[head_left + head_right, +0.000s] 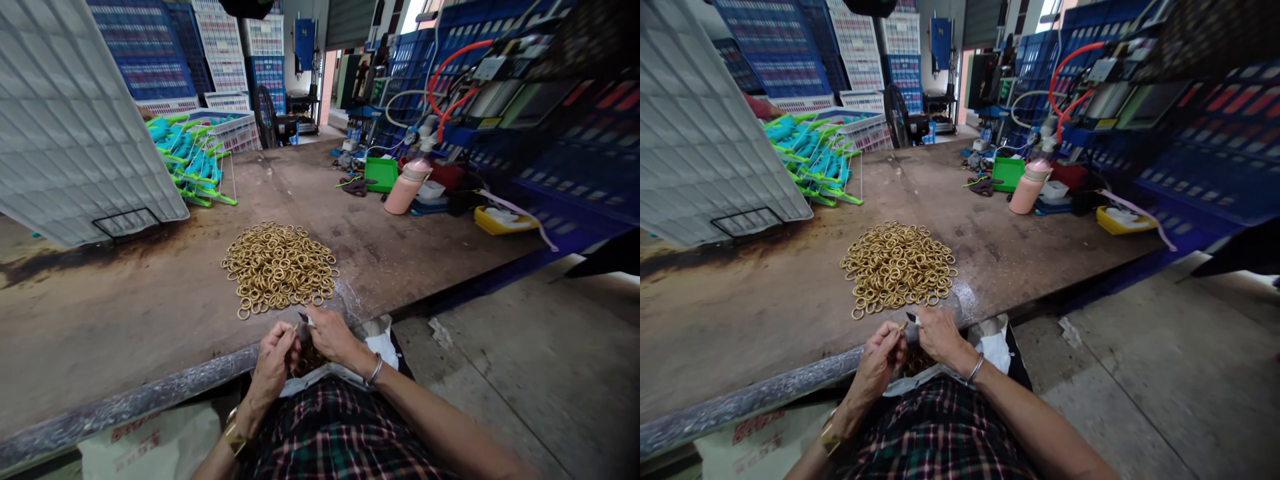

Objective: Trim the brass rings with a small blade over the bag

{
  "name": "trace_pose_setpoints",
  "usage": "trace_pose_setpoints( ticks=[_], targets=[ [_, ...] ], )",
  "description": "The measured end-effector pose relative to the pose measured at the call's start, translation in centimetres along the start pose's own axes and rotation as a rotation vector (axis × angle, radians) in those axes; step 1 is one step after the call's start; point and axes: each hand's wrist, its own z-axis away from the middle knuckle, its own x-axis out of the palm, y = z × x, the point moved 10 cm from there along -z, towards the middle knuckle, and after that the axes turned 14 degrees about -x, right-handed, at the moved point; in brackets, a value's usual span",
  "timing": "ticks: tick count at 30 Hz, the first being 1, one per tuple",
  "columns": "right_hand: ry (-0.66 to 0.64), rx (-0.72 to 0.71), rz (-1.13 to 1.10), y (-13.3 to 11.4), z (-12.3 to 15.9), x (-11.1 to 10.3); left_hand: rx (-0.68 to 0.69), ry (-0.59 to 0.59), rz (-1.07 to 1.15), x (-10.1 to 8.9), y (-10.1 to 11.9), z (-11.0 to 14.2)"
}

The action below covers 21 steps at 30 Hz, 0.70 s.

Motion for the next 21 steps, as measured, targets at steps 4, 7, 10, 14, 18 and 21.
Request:
trace_pose_setpoints(
  ticks=[4,7,10,14,18,21],
  targets=[
    [-0.016,-0.054,-0.024,-1.2,0.3,0.6,0.016,-0.002,-0.008,-0.1,0.1,0.0],
    [-0.028,-0.046,-0.015,-1.6,0.4,0.6,0.023,0.006,-0.019,-0.3,0.2,0.0],
    [-0.047,-0.049,-0.011,-1.9,0.3,0.6,0.026,0.007,-0.020,-0.4,0.2,0.0],
    [-0.061,-0.047,0.004,-2.1,0.4,0.4,0.041,-0.007,-0.022,-0.3,0.2,-0.1],
    [-0.068,-0.024,0.026,-2.3,0.5,0.0,0.042,-0.004,-0.035,-0.4,0.1,-0.1],
    [-0.062,-0.011,0.039,-2.5,0.4,-0.3,0.045,-0.002,-0.041,-0.4,0.1,-0.1]
  ],
)
